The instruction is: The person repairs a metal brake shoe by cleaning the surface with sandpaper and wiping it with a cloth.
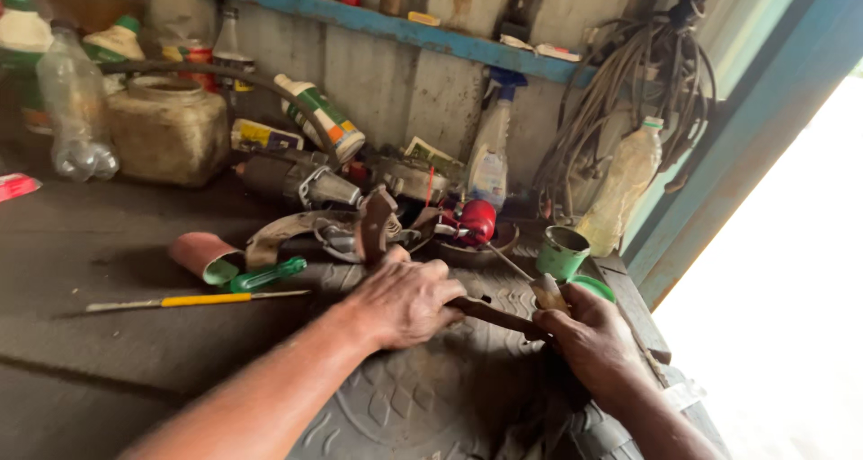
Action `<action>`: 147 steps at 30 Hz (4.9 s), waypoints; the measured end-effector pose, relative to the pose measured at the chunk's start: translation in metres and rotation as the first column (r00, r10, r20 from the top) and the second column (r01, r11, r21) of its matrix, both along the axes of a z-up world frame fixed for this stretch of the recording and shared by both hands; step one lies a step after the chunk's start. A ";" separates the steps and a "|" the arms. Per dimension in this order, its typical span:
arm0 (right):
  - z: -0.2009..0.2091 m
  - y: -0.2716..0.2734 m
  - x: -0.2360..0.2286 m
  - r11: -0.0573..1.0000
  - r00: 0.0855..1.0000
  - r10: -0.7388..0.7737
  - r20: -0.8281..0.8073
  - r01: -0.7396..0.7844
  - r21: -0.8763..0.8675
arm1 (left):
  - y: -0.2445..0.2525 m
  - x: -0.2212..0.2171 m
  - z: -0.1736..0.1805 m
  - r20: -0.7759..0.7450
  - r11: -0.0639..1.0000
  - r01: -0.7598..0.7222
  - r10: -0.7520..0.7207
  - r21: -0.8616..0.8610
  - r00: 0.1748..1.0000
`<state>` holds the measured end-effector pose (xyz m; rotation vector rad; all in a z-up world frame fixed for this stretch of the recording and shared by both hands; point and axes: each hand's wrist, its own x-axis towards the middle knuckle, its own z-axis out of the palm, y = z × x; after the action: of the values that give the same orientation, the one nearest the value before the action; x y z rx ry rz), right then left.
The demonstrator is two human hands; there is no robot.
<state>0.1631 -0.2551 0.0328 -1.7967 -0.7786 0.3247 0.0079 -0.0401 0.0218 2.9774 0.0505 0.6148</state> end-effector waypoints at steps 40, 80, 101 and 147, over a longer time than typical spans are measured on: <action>-0.007 0.018 -0.071 0.993 0.602 0.100 0.792 -0.016 -0.114 | -0.035 -0.029 0.035 -0.302 0.967 -0.208 0.245 0.150 0.921; 0.000 0.029 -0.060 0.992 0.661 0.073 0.747 0.031 -0.125 | -0.036 -0.032 0.031 -0.221 0.973 -0.212 0.227 0.090 0.949; 0.011 0.019 -0.056 0.976 0.585 0.139 0.799 0.053 -0.210 | -0.039 -0.030 0.030 -0.243 0.973 -0.211 0.229 0.097 0.943; 0.007 0.021 -0.054 0.888 0.735 0.193 0.650 0.152 -0.435 | 0.033 -0.063 0.050 0.438 0.239 0.373 0.345 -0.896 0.830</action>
<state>0.1087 -0.2341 0.0399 -2.4095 -1.3223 -0.1922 -0.0551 -0.0066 0.0718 1.4224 0.2559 0.9592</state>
